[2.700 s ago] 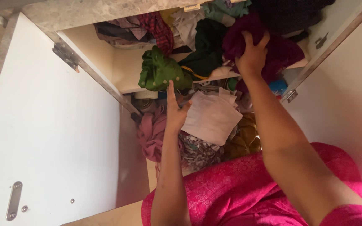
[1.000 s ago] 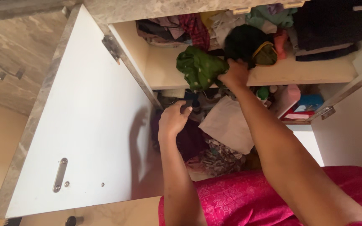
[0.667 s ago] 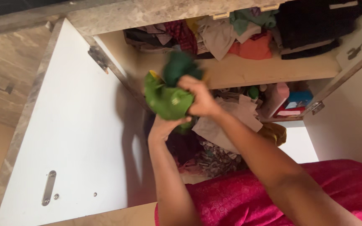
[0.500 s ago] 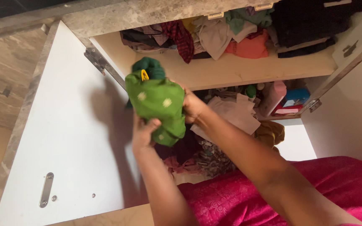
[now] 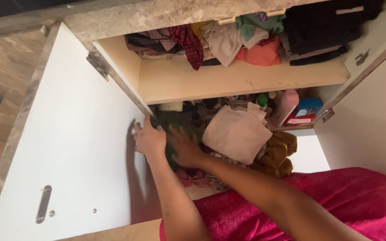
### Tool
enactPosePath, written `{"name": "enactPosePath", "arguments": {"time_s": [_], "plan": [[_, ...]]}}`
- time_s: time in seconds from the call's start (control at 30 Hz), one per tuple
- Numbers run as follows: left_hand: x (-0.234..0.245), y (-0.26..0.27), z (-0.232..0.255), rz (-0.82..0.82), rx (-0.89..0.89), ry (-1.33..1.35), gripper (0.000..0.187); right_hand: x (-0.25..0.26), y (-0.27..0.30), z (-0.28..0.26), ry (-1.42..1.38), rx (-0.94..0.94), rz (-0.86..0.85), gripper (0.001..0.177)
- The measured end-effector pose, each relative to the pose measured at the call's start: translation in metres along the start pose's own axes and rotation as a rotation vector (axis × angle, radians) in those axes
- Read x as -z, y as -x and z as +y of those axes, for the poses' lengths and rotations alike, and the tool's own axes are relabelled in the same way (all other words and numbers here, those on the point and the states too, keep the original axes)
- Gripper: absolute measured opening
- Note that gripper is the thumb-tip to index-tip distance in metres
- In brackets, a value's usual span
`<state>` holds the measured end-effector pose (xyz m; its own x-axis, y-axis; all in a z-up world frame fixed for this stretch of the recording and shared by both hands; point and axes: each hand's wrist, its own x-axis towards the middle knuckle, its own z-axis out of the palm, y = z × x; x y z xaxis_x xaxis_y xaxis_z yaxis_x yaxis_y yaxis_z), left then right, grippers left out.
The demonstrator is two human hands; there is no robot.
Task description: The person removes folded clothes from a cluttered wardrobe shelf and places them into a lower compartment. They handle multiple garments one by one, including patterned, green, yellow, and plaid items, and continue until the upper shelf is mostly cleared.
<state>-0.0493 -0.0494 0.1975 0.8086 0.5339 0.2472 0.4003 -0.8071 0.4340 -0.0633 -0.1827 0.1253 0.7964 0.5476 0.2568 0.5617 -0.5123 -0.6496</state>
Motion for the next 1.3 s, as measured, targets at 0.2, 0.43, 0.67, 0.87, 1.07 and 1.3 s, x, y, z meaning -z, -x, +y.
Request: {"name": "enactPosePath", "arguments": {"time_s": [0.2, 0.43, 0.67, 0.87, 1.07, 1.3], "plan": [[0.017, 0.013, 0.026, -0.276, -0.014, 0.128, 0.045, -0.042, 0.019, 0.036, 0.328, -0.052, -0.498, 0.086], [0.015, 0.011, 0.031, -0.408, -0.063, 0.198, 0.047, -0.058, 0.001, 0.048, 0.442, -0.214, -0.737, 0.069], [0.031, 0.011, 0.035, -0.476, -0.038, 0.213, 0.048, -0.006, -0.063, 0.102, 0.059, -0.037, -0.471, 0.026], [0.04, 0.012, 0.039, -0.49, -0.033, 0.225, 0.048, 0.12, -0.06, 0.192, 0.307, -0.065, 0.514, 0.021], [0.037, 0.014, 0.046, -0.511, -0.072, 0.192, 0.047, 0.188, -0.03, 0.318, 0.364, -0.481, 0.995, 0.099], [0.03, 0.012, 0.05, -0.526, -0.088, 0.131, 0.047, 0.247, -0.06, 0.387, -0.003, -0.641, 0.905, 0.096]]}}
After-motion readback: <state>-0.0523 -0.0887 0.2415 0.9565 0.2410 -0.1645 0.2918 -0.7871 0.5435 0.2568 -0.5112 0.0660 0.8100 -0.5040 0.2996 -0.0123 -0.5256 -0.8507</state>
